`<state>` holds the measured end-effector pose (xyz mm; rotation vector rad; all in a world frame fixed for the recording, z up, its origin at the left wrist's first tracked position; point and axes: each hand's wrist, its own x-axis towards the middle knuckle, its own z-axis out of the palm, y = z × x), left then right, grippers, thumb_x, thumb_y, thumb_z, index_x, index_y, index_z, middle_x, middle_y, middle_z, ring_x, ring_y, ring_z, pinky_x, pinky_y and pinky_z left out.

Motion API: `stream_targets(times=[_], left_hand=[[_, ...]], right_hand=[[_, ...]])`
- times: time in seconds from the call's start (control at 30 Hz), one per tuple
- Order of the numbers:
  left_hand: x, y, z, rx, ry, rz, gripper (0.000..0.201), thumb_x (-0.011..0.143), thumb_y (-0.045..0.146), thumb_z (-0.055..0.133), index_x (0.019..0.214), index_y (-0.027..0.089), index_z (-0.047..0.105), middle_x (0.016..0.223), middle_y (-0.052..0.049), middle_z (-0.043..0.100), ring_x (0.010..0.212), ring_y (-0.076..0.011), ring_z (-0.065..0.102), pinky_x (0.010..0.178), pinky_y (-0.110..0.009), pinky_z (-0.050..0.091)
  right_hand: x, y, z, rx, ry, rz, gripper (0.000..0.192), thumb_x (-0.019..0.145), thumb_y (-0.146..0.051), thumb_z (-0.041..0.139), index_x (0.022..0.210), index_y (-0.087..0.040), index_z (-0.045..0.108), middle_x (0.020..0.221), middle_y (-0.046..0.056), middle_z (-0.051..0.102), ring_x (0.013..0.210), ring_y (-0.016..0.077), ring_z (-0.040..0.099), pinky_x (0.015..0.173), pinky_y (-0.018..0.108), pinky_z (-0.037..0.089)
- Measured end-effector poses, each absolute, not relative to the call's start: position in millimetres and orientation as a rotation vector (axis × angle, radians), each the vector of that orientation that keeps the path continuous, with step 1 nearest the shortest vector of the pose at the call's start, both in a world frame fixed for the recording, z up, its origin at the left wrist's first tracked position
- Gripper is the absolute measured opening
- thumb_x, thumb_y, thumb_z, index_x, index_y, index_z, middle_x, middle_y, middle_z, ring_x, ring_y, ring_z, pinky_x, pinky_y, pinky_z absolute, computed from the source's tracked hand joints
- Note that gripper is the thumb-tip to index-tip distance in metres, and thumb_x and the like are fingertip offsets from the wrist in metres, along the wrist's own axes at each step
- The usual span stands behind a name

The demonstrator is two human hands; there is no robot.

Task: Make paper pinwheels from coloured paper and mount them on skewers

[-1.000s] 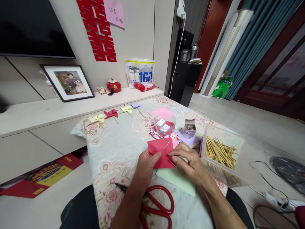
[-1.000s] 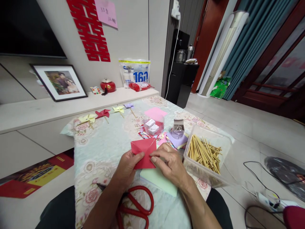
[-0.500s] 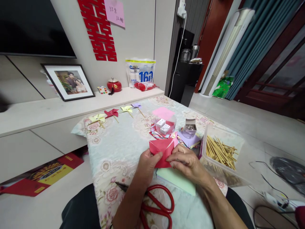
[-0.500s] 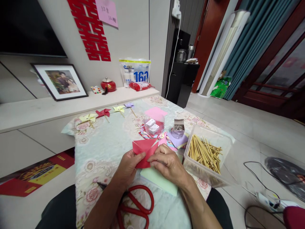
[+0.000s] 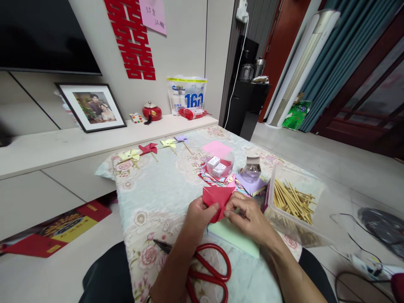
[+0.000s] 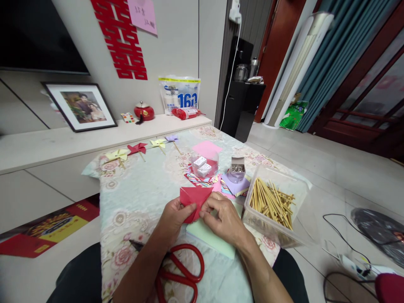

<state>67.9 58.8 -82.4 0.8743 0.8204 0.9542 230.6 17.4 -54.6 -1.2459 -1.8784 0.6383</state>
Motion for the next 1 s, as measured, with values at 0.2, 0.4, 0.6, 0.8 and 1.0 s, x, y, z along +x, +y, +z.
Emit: stream_targets(times=[0.2,0.4,0.6,0.8,1.0], left_hand=[[69.1,57.5,-77.0,0.876,0.844,0.952,0.022,0.060,0.027,0.079,0.075,0.012,0.071,0.064,-0.001,0.070,0.059,-0.0140,0.057,0.058,-0.024,0.045],[69.3,56.4,-73.6,0.891,0.843,0.923,0.015,0.059,0.024,0.076,0.065,0.012,0.070,0.060,0.000,0.066,0.054,-0.0107,0.051,0.053,-0.021,0.039],[67.6,55.5,-72.6,0.912,0.864,0.900,0.014,0.059,0.024,0.076,0.065,0.012,0.071,0.061,-0.001,0.066,0.055,-0.0117,0.051,0.053,-0.022,0.039],[67.6,55.8,-72.3,0.915,0.845,0.898,0.013,0.059,0.023,0.076,0.064,0.013,0.070,0.060,0.000,0.065,0.054,-0.0110,0.051,0.053,-0.022,0.039],[68.8,57.5,-72.4,0.915,0.839,0.885,0.013,0.057,0.021,0.075,0.065,0.013,0.069,0.059,0.001,0.065,0.054,-0.0100,0.050,0.052,-0.021,0.038]], right_hand=[[229.0,18.4,-58.6,-1.350,-1.836,0.688,0.016,0.083,-0.017,0.059,0.067,-0.019,0.056,0.071,0.000,0.057,0.070,0.0164,0.052,0.063,0.027,0.037],[228.1,20.1,-64.9,-1.389,-1.844,0.685,0.015,0.076,-0.010,0.056,0.065,-0.020,0.054,0.068,-0.002,0.056,0.067,0.0148,0.050,0.060,0.025,0.035],[227.9,19.7,-65.9,-1.407,-1.841,0.674,0.016,0.074,-0.008,0.055,0.064,-0.020,0.053,0.066,-0.002,0.056,0.066,0.0144,0.051,0.059,0.025,0.034],[227.1,20.2,-67.5,-1.423,-1.840,0.663,0.016,0.072,-0.007,0.054,0.063,-0.020,0.053,0.063,-0.003,0.055,0.062,0.0136,0.048,0.057,0.024,0.033],[226.3,19.8,-66.7,-1.436,-1.848,0.658,0.016,0.073,-0.007,0.054,0.063,-0.020,0.053,0.065,-0.003,0.053,0.061,0.0130,0.047,0.056,0.024,0.032]])
